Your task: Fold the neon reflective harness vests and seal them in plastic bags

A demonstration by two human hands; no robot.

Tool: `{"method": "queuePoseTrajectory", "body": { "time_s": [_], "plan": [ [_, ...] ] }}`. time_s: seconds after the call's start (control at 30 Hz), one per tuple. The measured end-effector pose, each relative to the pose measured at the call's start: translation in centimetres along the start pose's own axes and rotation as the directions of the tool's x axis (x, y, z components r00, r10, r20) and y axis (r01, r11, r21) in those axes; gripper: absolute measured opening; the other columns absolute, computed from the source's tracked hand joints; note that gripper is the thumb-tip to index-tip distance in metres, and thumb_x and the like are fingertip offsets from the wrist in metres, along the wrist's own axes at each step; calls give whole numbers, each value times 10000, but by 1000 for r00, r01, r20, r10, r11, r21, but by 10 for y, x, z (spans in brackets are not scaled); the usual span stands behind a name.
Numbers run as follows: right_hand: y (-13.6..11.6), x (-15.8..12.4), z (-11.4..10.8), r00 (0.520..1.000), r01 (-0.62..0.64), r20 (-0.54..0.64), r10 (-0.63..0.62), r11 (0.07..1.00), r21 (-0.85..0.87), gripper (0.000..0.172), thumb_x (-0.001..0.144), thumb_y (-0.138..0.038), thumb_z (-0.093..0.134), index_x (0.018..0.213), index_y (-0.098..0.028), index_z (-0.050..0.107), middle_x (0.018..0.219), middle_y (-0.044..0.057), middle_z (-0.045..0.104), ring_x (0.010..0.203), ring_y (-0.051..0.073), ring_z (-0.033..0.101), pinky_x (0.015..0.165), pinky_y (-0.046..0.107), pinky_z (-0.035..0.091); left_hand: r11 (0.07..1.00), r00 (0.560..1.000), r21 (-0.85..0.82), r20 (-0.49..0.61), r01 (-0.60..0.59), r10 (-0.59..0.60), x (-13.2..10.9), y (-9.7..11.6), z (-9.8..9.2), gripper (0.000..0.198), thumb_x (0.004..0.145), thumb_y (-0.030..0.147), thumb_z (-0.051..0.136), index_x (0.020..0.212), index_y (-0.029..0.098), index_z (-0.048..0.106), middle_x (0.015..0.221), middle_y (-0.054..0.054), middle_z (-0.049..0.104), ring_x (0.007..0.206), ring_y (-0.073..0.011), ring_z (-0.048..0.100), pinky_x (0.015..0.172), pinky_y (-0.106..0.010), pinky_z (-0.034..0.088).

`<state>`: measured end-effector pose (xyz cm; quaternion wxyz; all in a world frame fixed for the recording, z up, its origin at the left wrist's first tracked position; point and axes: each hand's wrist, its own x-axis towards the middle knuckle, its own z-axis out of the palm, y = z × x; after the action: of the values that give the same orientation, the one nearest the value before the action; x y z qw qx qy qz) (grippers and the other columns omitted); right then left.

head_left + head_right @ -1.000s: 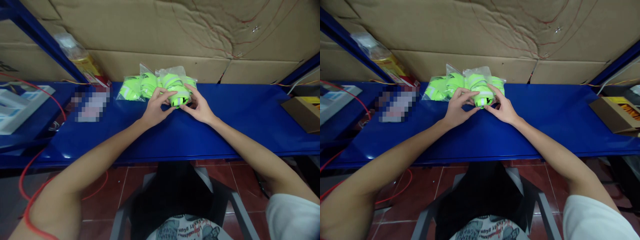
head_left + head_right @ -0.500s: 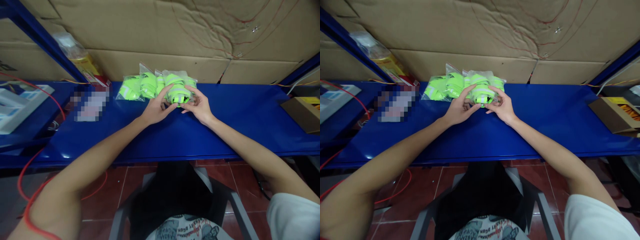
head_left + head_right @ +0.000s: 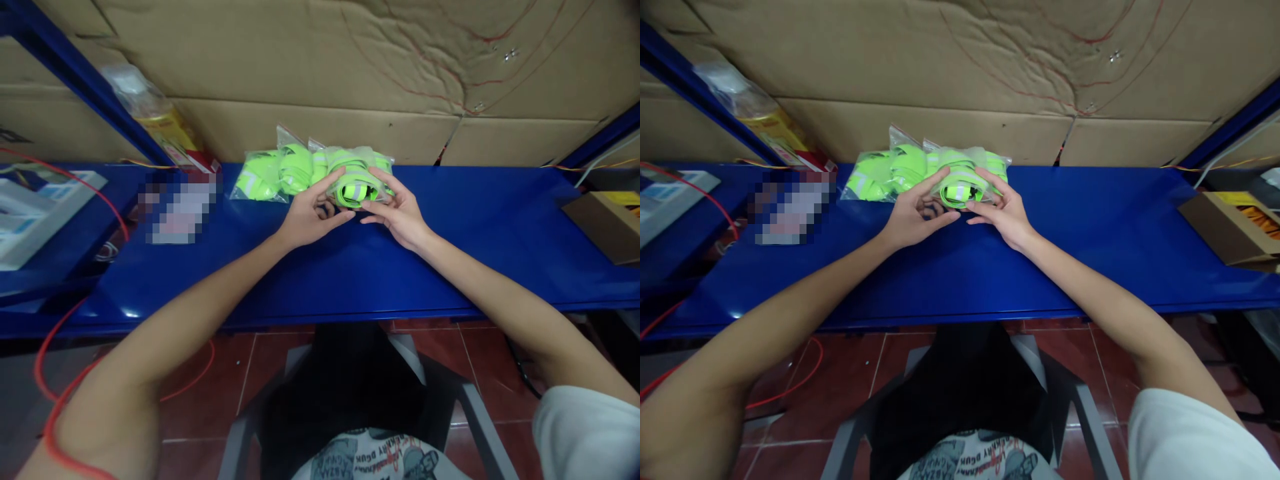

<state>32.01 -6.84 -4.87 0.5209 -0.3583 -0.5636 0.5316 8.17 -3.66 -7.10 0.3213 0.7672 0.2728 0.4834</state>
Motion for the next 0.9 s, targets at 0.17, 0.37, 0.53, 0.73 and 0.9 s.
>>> {"method": "queuePoseTrajectory", "body": {
  "time_s": [0.17, 0.37, 0.53, 0.73, 0.9],
  "plan": [
    [-3, -1, 2, 999, 4, 48, -6, 999, 37, 1061, 692, -546, 1026, 1607, -316, 541, 1248, 69, 805, 960, 249, 846, 778, 355, 743, 999, 997, -38, -68, 17, -19, 1, 3, 1, 783, 886, 482, 923, 1589, 282, 644, 801, -11, 753, 550, -92, 562, 503, -223, 449],
    [-5, -1, 5, 996, 45, 80, -41, 998, -41, 1071, 736, -609, 989, 1629, -296, 486, 1263, 93, 793, 871, 218, 837, 685, 309, 720, 995, 965, 96, -259, -23, 47, 3, 1, 5, 592, 780, 402, 996, 1337, 283, 836, 994, -38, 840, 720, -160, 694, 619, -290, 581],
    [2, -4, 12, 992, 20, 129, -9, 996, -90, 1160, 804, -721, 887, 1736, -347, 306, 1197, 84, 813, 979, 280, 850, 681, 347, 725, 997, 965, 72, -259, -22, 40, 1, 7, 9, 413, 914, 396, 874, 1309, 278, 845, 1056, -65, 846, 714, -146, 687, 618, -289, 599],
    [3, -2, 10, 995, 96, -10, -99, 981, -168, 1095, 700, -717, 947, 1599, -249, 533, 945, 54, 825, 893, 315, 846, 723, 427, 726, 987, 994, 156, -94, -45, 60, -3, 18, 11, 660, 919, 519, 874, 1516, 296, 703, 829, -27, 752, 551, -100, 555, 490, -230, 494],
    [1, -3, 8, 995, 79, -40, -91, 970, -232, 1015, 700, -681, 954, 1548, -264, 582, 876, 30, 822, 804, 307, 837, 697, 458, 718, 974, 996, 220, -67, -49, 65, -5, 26, 11, 542, 985, 430, 781, 1505, 294, 716, 752, 6, 720, 543, -101, 542, 539, -240, 503]
  ]
}}
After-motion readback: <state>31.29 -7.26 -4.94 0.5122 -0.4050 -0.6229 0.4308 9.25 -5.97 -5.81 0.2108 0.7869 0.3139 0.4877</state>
